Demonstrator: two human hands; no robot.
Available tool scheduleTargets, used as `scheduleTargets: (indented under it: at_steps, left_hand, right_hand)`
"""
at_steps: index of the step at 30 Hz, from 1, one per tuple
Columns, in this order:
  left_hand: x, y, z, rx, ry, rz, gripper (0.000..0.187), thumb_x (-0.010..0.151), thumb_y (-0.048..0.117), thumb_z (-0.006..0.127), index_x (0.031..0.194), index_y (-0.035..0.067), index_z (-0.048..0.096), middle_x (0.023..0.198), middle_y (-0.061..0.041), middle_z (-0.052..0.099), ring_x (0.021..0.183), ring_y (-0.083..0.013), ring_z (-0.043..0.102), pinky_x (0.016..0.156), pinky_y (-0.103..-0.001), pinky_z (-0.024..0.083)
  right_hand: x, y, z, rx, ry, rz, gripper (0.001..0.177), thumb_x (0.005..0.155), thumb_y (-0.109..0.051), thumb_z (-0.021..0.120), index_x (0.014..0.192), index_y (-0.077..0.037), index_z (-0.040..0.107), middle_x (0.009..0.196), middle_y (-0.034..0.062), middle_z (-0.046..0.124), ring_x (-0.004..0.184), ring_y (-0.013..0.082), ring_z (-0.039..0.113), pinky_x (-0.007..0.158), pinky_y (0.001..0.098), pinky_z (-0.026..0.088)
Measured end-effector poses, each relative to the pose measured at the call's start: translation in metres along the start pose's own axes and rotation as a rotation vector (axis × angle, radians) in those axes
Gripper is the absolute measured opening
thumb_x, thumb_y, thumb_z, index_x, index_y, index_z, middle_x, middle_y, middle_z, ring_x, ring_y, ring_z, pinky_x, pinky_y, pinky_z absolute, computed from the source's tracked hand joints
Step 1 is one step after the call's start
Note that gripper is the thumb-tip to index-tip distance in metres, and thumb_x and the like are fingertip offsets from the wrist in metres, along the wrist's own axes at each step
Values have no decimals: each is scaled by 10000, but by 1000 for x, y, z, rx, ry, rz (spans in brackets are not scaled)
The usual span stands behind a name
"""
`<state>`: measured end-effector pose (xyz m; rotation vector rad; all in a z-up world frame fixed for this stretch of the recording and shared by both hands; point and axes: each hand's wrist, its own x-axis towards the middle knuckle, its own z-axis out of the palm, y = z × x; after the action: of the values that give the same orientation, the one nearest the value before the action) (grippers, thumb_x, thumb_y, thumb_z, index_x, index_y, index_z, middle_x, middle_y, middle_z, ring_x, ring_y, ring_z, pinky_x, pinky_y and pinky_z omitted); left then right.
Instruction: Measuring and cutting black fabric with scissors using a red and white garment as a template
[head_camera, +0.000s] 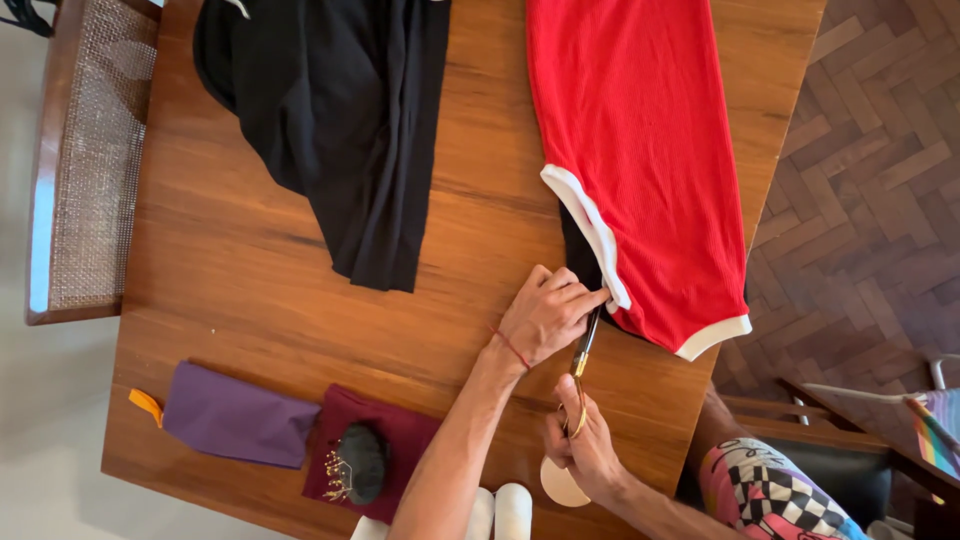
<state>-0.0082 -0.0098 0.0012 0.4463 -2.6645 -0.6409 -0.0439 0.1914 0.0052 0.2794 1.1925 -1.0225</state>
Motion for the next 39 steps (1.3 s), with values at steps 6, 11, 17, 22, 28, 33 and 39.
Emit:
scheduleTargets:
  at_steps: [6, 11, 17, 22, 28, 33, 39]
  left_hand:
    - [-2, 0, 1, -5, 0, 2, 395, 866, 157, 803, 1259, 164, 768, 910, 82, 721, 983, -137, 599, 861, -350, 432]
    - [-2, 0, 1, 13, -17, 8, 408, 857, 172, 804, 1264, 178, 769, 918, 84, 713, 975, -143, 594, 858, -346, 433]
    - [-4, 0, 4, 33, -36, 2, 425, 861, 177, 802, 1285, 189, 766, 890, 78, 698, 960, -149, 593, 848, -346, 433]
    - [-6, 1, 4, 24, -28, -4, 422, 895, 181, 798, 1315, 192, 759, 902, 78, 705, 947, -150, 586, 846, -343, 436]
    - [-8, 2, 4, -13, -13, -19, 450, 885, 155, 798, 1332, 184, 751, 927, 83, 721, 946, -153, 590, 852, -350, 442]
    - [-10, 3, 5, -44, 16, -33, 481, 882, 125, 798, 1357, 190, 748, 932, 91, 721, 944, -152, 592, 850, -351, 447]
    - [-11, 3, 5, -69, 41, -43, 484, 882, 104, 786, 1354, 211, 758, 933, 85, 713, 943, -163, 587, 858, -359, 450]
  right_hand:
    - [0, -3, -7, 56, -21, 27, 498, 1000, -623, 517, 1071, -130, 495, 451, 21, 292, 393, 148, 232, 402, 328, 183]
    - [0, -2, -12, 38, -15, 29, 494, 1013, -606, 558, 1054, -119, 486, 472, 1, 285, 395, 142, 228, 400, 329, 182]
    - [-5, -22, -13, -67, 30, 92, 511, 966, -635, 548, 1067, -136, 501, 465, 31, 311, 402, 157, 252, 410, 333, 196]
    - [-4, -30, -14, -29, 58, 99, 562, 938, -675, 496, 1118, -144, 533, 466, 33, 314, 392, 147, 255, 410, 317, 207]
    - [-1, -32, -23, -96, 32, 74, 559, 975, -642, 536, 1071, -93, 507, 484, 15, 305, 395, 149, 247, 395, 330, 183]
    - [1, -40, -31, -104, 26, 110, 528, 984, -630, 535, 1090, -114, 512, 489, 9, 291, 409, 140, 250, 410, 323, 193]
    - [4, -49, -39, -144, 5, 129, 514, 982, -632, 528, 1068, -126, 498, 483, 12, 277, 412, 139, 233, 413, 325, 178]
